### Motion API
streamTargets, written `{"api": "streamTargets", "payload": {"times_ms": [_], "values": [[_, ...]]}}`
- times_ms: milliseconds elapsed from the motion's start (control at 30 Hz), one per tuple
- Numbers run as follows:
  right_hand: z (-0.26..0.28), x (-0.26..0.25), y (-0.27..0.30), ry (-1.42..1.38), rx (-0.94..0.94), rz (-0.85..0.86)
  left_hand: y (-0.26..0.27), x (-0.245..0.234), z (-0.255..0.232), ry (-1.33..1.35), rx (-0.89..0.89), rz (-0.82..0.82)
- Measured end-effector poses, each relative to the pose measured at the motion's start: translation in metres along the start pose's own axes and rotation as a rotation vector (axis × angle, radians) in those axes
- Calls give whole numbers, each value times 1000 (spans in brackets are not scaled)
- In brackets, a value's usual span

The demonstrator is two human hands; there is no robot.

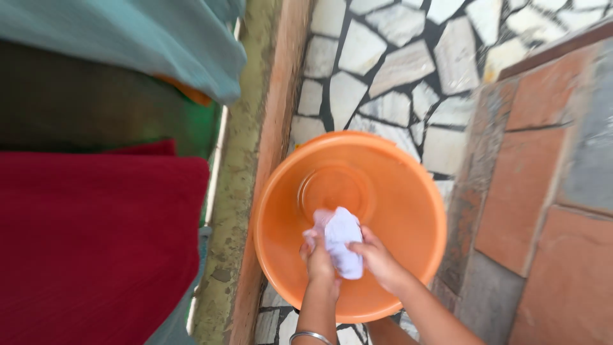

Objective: Hang wet laundry on a clothesline on a balcony.

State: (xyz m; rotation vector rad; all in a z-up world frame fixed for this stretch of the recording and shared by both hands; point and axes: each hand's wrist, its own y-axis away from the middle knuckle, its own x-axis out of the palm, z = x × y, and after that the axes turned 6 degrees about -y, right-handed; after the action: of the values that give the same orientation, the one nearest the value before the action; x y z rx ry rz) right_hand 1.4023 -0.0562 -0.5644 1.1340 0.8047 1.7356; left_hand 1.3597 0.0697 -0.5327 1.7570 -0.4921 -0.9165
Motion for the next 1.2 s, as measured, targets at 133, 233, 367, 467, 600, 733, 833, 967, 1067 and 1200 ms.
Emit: {"api": "streamTargets", "payload": {"times_ms": [133, 233, 367, 467, 600, 733, 833, 967, 1067, 1200], "values": [[9, -3, 53, -154, -73, 67, 26, -13, -8, 485, -195, 263], [46, 17, 108, -319, 0, 130, 48, -20, -21, 624, -73, 331], [87, 42, 173, -314, 178, 81, 71, -38, -32, 488, 181, 342], [48, -24, 146, 398, 10, 168, 96, -47, -43, 457, 233, 411], [80, -27, 175, 510, -234, 89, 188, -69, -71, 502, 226, 446], [184, 60, 288, 235, -299, -24, 295, -100, -89, 610, 237, 873], [230, 115, 364, 217, -248, 94, 351, -117, -85, 460, 347, 899], [207, 71, 315, 571, -558, 303, 370, -132, -70, 298, 591, 755], [223, 110, 382, 360, -598, 165, 381, -155, -56, 177, 793, 684], [210, 130, 419, 168, -666, 132, 400, -186, -55, 93, 986, 599]]}}
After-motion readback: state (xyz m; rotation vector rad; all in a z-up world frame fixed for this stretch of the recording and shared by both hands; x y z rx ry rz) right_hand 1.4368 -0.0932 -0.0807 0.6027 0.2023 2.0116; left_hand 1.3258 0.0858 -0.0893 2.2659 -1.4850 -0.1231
